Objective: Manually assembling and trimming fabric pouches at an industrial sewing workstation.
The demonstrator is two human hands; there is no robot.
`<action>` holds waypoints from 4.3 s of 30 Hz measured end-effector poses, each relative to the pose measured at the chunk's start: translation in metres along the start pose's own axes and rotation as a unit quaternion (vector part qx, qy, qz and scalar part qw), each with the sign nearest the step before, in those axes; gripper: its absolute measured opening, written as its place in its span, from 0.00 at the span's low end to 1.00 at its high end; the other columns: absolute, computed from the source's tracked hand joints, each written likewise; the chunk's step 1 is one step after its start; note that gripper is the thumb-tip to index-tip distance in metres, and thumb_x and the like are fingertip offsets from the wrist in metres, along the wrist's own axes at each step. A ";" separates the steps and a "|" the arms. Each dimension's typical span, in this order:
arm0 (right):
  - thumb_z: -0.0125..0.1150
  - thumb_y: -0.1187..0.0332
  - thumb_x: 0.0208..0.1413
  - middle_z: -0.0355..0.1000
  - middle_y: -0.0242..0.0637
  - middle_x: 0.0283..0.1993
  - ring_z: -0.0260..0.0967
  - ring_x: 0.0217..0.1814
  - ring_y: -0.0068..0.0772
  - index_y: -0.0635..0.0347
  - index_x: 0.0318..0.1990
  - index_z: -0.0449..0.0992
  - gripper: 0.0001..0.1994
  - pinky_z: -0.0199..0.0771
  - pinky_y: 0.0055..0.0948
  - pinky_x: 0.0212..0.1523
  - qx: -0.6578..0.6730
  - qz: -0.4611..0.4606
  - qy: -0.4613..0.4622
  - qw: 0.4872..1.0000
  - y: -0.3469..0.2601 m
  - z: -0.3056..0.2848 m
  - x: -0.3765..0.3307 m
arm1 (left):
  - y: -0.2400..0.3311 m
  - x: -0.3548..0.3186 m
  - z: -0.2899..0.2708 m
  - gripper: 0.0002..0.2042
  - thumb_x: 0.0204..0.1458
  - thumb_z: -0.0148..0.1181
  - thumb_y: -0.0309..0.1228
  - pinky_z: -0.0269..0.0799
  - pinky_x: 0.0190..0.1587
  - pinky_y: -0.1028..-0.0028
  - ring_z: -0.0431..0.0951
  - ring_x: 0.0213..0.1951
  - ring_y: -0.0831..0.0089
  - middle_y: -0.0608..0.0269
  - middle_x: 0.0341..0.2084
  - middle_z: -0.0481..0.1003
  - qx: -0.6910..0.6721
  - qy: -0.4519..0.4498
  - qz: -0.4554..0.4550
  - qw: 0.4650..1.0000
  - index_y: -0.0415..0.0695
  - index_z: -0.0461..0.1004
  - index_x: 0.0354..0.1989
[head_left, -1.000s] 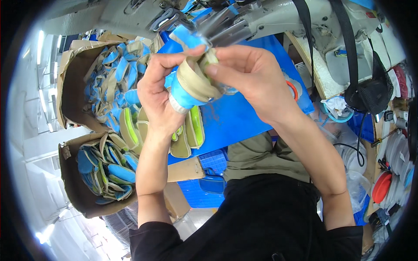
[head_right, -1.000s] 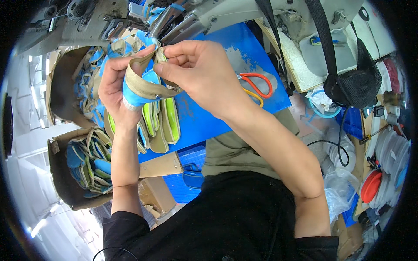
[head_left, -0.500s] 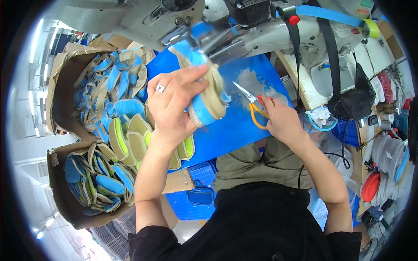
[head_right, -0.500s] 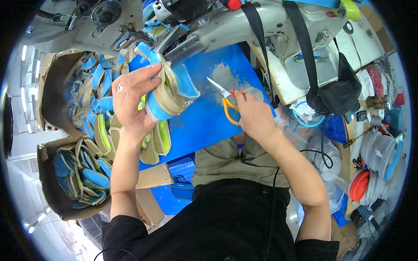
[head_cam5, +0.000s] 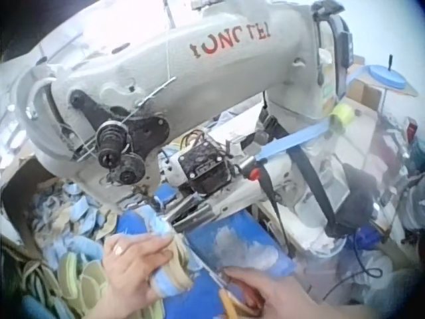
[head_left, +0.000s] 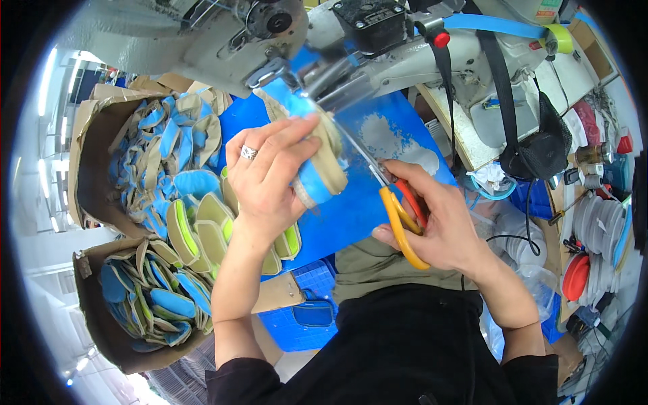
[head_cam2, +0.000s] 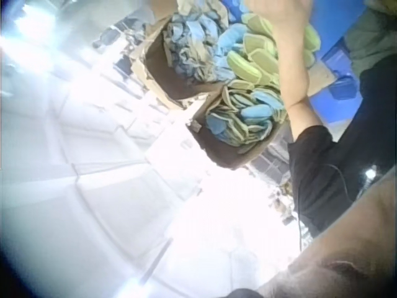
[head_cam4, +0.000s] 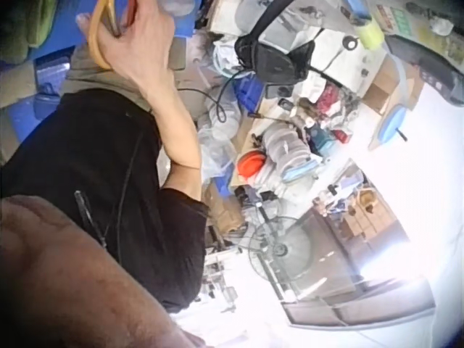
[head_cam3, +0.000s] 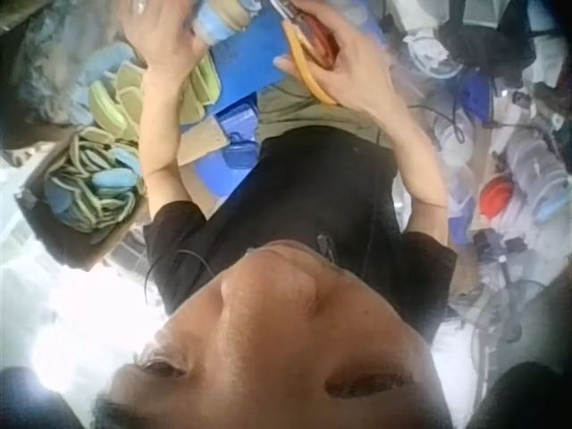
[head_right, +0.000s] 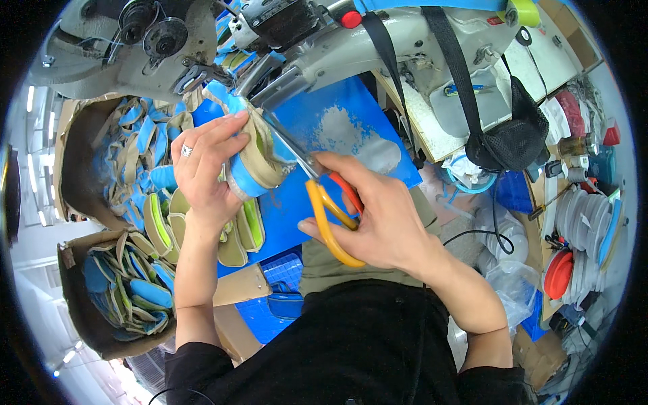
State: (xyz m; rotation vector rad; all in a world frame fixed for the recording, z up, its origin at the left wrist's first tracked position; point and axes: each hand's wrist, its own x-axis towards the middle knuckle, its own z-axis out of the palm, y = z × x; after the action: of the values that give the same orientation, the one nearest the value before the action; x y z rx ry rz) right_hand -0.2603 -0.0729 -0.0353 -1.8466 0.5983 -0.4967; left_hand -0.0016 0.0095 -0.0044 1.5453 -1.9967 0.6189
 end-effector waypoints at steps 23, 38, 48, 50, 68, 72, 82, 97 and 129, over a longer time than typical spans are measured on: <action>0.79 0.59 0.54 0.79 0.49 0.39 0.78 0.33 0.49 0.62 0.65 0.73 0.33 0.77 0.34 0.36 0.032 0.023 0.008 0.999 0.001 0.009 0.006 | 0.001 0.002 -0.002 0.15 0.46 0.73 0.37 0.69 0.52 0.66 0.84 0.48 0.64 0.63 0.48 0.85 0.016 -0.013 0.011 1.000 0.44 0.81 0.40; 0.73 0.68 0.55 0.75 0.45 0.49 0.78 0.42 0.51 0.55 0.56 0.81 0.20 0.81 0.43 0.44 -0.216 -0.088 0.077 0.969 0.096 0.016 -0.001 | 0.002 0.003 -0.008 0.13 0.55 0.72 0.28 0.71 0.56 0.66 0.83 0.50 0.62 0.49 0.50 0.84 -0.114 -0.018 -0.083 0.990 0.40 0.76 0.44; 0.69 0.71 0.59 0.78 0.37 0.38 0.78 0.42 0.27 0.63 0.49 0.82 0.11 0.73 0.24 0.38 0.022 -0.117 0.069 0.990 0.029 0.029 0.056 | 0.000 -0.005 -0.011 0.09 0.61 0.67 0.25 0.72 0.63 0.63 0.82 0.55 0.61 0.46 0.52 0.82 -0.235 0.001 -0.183 0.955 0.39 0.74 0.46; 0.71 0.69 0.60 0.79 0.35 0.41 0.77 0.44 0.24 0.62 0.48 0.82 0.11 0.74 0.25 0.38 0.059 -0.086 0.051 0.993 0.028 0.038 0.053 | 0.000 -0.007 -0.010 0.12 0.58 0.70 0.25 0.73 0.61 0.65 0.82 0.55 0.62 0.47 0.52 0.82 -0.288 0.031 -0.223 0.931 0.38 0.74 0.46; 0.72 0.74 0.59 0.82 0.34 0.37 0.76 0.35 0.15 0.71 0.47 0.83 0.11 0.76 0.18 0.36 0.450 -0.033 0.042 0.891 0.012 0.057 0.095 | -0.009 0.002 -0.014 0.14 0.64 0.65 0.33 0.75 0.49 0.78 0.81 0.45 0.78 0.52 0.48 0.84 -0.391 -0.032 -0.294 0.872 0.36 0.72 0.49; 0.72 0.74 0.59 0.82 0.34 0.36 0.77 0.35 0.16 0.70 0.45 0.83 0.10 0.77 0.18 0.36 0.455 -0.014 0.039 0.890 0.013 0.058 0.097 | -0.005 0.005 -0.011 0.16 0.60 0.70 0.34 0.75 0.48 0.76 0.82 0.44 0.77 0.54 0.48 0.84 -0.396 -0.019 -0.281 0.874 0.37 0.74 0.48; 0.66 0.79 0.61 0.82 0.35 0.37 0.78 0.36 0.17 0.70 0.44 0.82 0.06 0.78 0.19 0.37 0.485 0.013 0.059 0.872 0.008 0.061 0.091 | 0.001 0.018 -0.018 0.16 0.48 0.76 0.34 0.68 0.53 0.67 0.85 0.45 0.66 0.58 0.48 0.86 -0.043 -0.070 -0.029 0.996 0.44 0.76 0.41; 0.70 0.76 0.55 0.81 0.32 0.34 0.76 0.35 0.18 0.67 0.42 0.84 0.08 0.77 0.21 0.36 0.404 -0.054 0.114 0.906 0.014 0.072 0.115 | -0.014 0.011 -0.008 0.15 0.49 0.74 0.36 0.68 0.52 0.68 0.85 0.47 0.64 0.62 0.47 0.85 -0.019 -0.015 -0.044 0.999 0.46 0.79 0.43; 0.69 0.79 0.56 0.83 0.32 0.35 0.77 0.35 0.15 0.66 0.42 0.84 0.06 0.73 0.18 0.33 0.385 -0.023 0.155 0.909 0.004 0.077 0.109 | -0.006 0.022 -0.010 0.10 0.49 0.70 0.34 0.66 0.45 0.70 0.85 0.42 0.72 0.69 0.40 0.85 0.043 -0.021 0.027 0.998 0.46 0.80 0.38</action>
State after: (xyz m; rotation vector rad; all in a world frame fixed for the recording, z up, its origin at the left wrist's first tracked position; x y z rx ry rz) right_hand -0.1298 -0.0847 -0.0586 -1.0325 0.4689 -0.9185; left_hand 0.0009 -0.0015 0.0180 1.5708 -2.0741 0.7076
